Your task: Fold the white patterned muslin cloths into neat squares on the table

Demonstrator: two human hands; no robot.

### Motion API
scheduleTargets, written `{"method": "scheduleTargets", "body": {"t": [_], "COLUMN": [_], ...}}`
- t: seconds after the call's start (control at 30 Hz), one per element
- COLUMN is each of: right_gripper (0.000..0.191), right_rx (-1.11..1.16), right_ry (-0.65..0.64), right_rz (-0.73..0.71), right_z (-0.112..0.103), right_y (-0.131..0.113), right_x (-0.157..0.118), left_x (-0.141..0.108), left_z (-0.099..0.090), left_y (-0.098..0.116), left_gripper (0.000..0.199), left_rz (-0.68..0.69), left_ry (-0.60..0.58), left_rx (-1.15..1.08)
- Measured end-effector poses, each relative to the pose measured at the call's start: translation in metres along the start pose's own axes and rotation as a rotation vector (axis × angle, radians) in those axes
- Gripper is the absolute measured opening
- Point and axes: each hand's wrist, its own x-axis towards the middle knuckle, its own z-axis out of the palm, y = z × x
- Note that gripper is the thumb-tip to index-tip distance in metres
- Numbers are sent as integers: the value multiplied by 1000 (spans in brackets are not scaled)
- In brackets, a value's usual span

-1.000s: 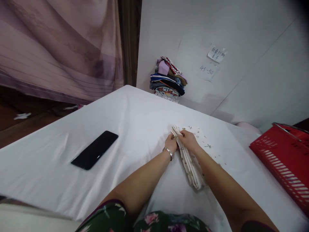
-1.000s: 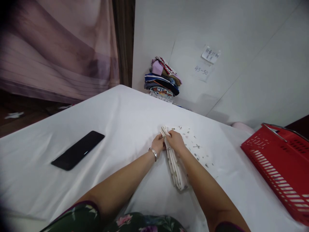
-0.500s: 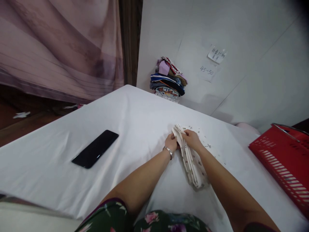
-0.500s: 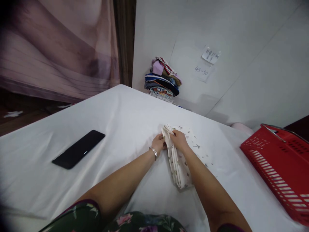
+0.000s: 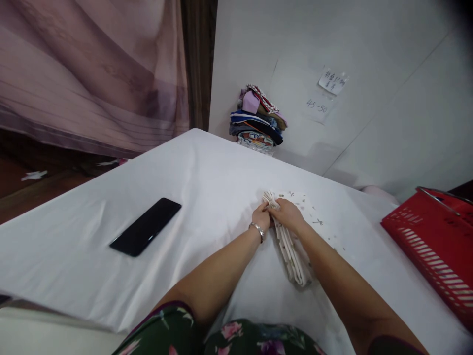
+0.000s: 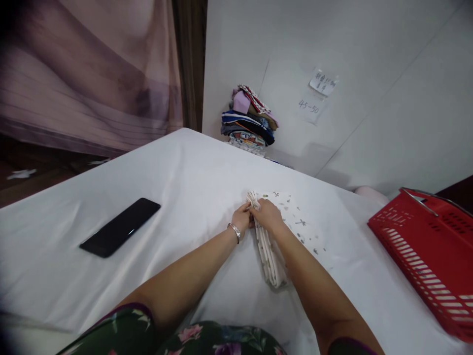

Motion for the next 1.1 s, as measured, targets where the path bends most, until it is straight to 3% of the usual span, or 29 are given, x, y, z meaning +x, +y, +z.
{"method": "scheduleTargets", "body": {"t": [0.13,0.33,0.47,0.63,0.83,0.97,1.1], "right_gripper": [19,24,26,26,25,30,36], "right_rx": [35,325,391,273,43,-22,-80], "right_ry": [-19,62,99,71,-89,-168,-168], "right_rz": [10,84,116,62,-48,-38,32], "right_z": [-4,-8,-7,-4,-12,-17,-15], "right_y": [3,22,27,15,2,-1,-5], "right_x": [1,0,-1,-2,-3,-6,-9], "left_x": [0,0,2,7,12,13,13], "left_z": [0,0,0,0,-1,-2,-2], "left_y": [1,2,0,-3,-5,-4,-3], "left_gripper": [45,45,42,43,44,39,39], "left_rz": [-19,-30,-32,-25,-13,-9,-5], "left_ry": [-41,-50,-51,-59,-50,-50,-34], "left_rx": [-8,-8,10,51,92,115,139]}}
